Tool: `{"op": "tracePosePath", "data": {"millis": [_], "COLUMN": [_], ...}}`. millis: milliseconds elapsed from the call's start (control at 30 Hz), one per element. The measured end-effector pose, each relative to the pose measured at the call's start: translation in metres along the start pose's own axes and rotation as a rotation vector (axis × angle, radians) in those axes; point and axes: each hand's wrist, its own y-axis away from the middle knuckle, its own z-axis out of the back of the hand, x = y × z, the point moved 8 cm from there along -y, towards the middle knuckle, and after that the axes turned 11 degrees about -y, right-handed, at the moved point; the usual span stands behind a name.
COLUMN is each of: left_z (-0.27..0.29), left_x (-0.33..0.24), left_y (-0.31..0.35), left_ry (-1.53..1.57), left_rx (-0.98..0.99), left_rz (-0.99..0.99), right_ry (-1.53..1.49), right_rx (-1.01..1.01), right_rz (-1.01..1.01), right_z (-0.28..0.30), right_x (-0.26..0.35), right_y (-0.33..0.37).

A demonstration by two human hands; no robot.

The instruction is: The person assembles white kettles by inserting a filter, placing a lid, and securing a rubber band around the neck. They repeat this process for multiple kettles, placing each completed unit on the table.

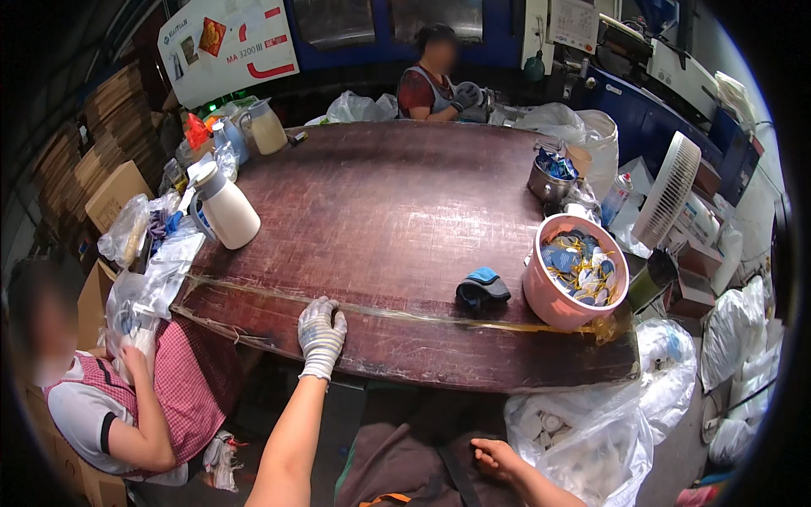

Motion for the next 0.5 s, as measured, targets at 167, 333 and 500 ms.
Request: {"op": "tracePosePath", "data": {"millis": [167, 333, 500], "left_z": [0.0034, 0.0033, 0.0045], "left_x": [-0.0017, -0.0019, -0.0026], "left_y": [0.0004, 0.0009, 0.0008], "left_ry": [-0.021, -0.014, -0.016], "left_rx": [-0.024, -0.041, -0.033], "left_rz": [-0.010, -0.016, -0.011], "right_ry": [-0.005, 0.058, 0.063], "right_rx": [0.040, -0.004, 0.001], "right_rz": [-0.077, -0.015, -0.014], "right_z": [-0.0017, 0.0014, 0.0044], "right_x": [-0.0020, -0.0011, -0.0015], "right_y": [0.0023, 0.0004, -0.0030]}}
